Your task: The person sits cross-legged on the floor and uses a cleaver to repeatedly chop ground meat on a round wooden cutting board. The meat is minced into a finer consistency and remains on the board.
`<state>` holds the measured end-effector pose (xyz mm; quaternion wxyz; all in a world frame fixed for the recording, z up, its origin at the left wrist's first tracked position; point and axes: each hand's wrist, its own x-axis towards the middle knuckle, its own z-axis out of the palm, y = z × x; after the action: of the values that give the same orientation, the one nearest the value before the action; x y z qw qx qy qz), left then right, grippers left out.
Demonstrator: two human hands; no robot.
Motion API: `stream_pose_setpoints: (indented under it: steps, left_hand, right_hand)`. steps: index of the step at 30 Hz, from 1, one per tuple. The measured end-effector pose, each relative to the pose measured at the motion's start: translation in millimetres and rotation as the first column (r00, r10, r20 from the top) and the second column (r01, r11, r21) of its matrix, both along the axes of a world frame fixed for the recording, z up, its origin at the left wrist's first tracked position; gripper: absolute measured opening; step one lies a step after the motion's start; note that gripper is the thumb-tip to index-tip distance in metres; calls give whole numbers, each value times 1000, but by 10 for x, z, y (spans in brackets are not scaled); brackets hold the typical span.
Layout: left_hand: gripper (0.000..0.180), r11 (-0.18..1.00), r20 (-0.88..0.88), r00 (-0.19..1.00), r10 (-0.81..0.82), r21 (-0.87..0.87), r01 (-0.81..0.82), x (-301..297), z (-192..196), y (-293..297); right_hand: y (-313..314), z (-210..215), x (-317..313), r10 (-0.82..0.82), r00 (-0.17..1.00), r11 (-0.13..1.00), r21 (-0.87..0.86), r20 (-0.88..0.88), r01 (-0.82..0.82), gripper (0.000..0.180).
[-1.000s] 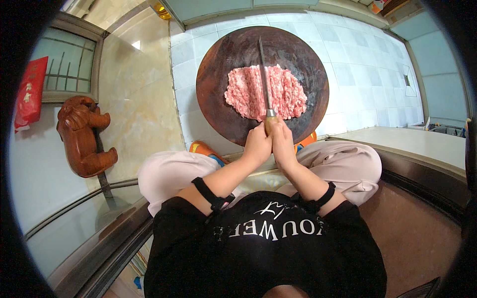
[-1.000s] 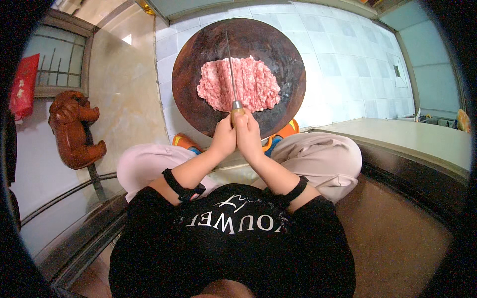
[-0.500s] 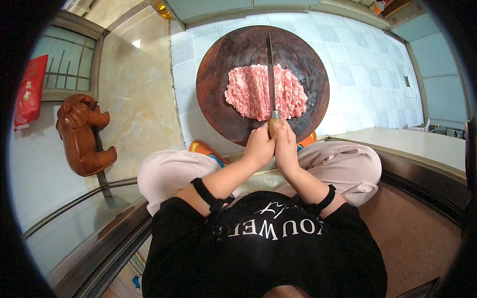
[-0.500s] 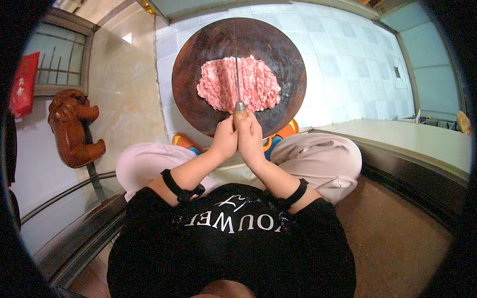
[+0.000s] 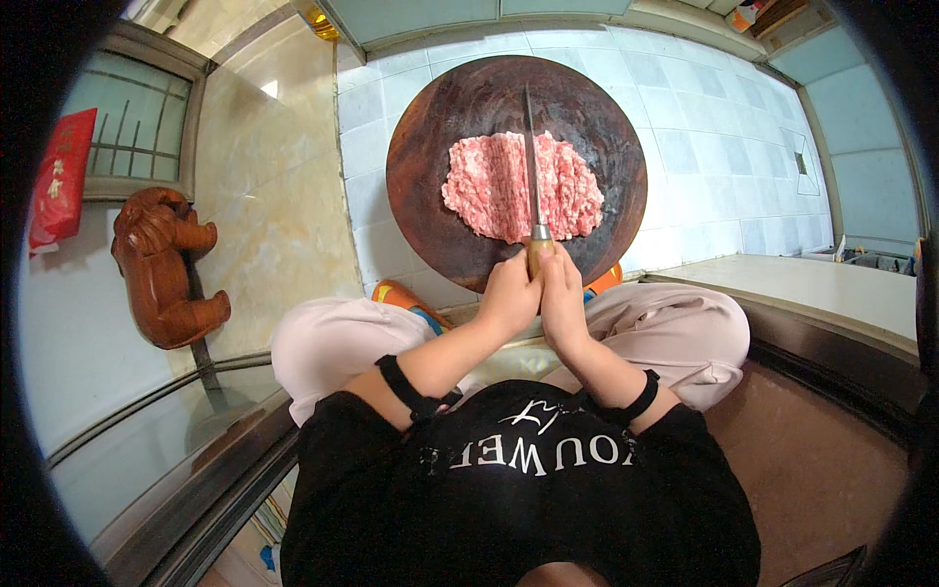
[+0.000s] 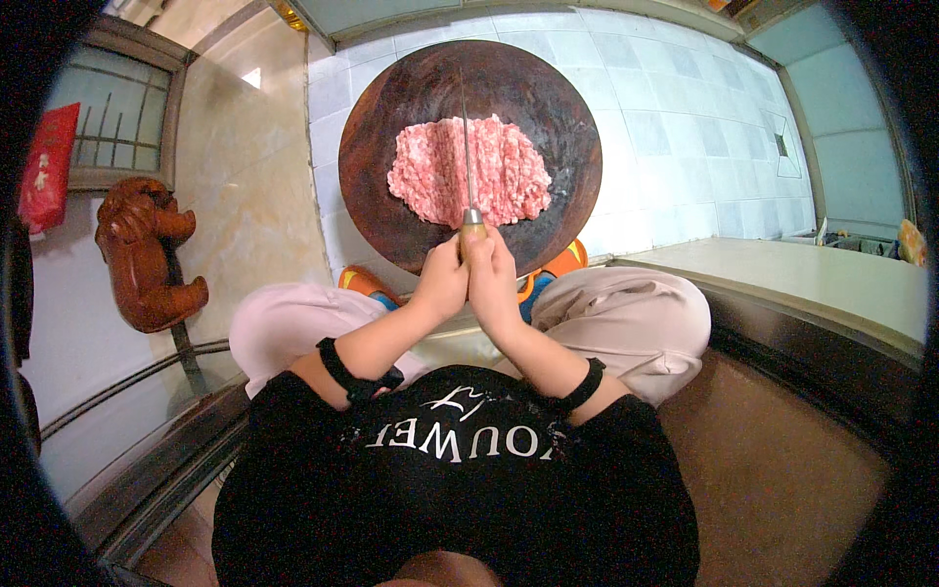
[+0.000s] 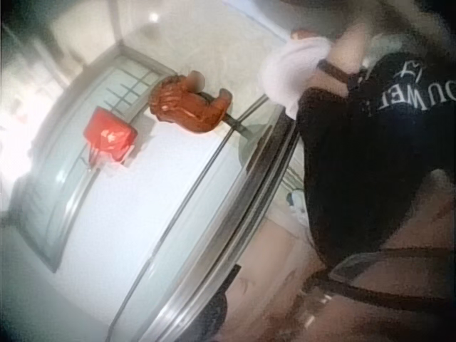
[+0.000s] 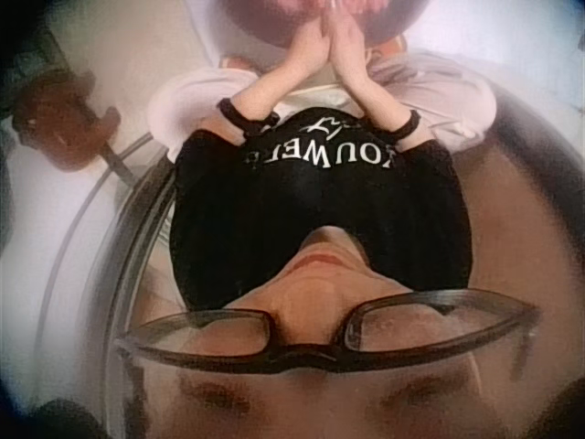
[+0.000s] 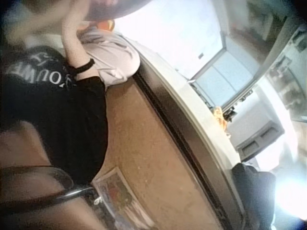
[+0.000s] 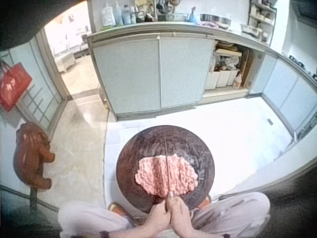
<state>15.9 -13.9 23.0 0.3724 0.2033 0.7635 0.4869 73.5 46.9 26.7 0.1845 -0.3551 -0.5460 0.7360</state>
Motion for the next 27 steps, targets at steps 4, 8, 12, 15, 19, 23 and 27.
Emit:
stream_pose_setpoints:
  steps: [4,8,12,15,19,23,27]
  left_hand:
    - [34,998,-42,998,46,-33,-47,12,-2,-21]
    - [38,991,-11,992,125,38,-125,39,5,-50]
    - [36,985,-82,981,173,33,-171,62,13,-97]
    - [32,976,-26,976,216,15,-216,50,-10,-120]
    - [41,969,-3,974,227,105,-226,47,-51,-164]
    - [39,960,-25,962,273,74,-270,50,-52,-186]
    - [41,966,-4,971,241,98,-239,39,-27,-166]
  right_hand:
    - [3,15,-7,76,994,997,-14,-74,-77,25]
    - [11,0,-21,118,993,992,-46,-10,-118,26]
    - [3,-23,-45,222,974,975,24,-35,-221,25]
    - [-24,-34,-85,191,980,981,25,-51,-190,24]
    - [-53,-39,-110,234,971,968,111,-57,-227,26]
    - [-62,-23,-115,238,971,968,86,-14,-236,25]
    - [-44,1,-121,259,965,962,77,52,-262,27]
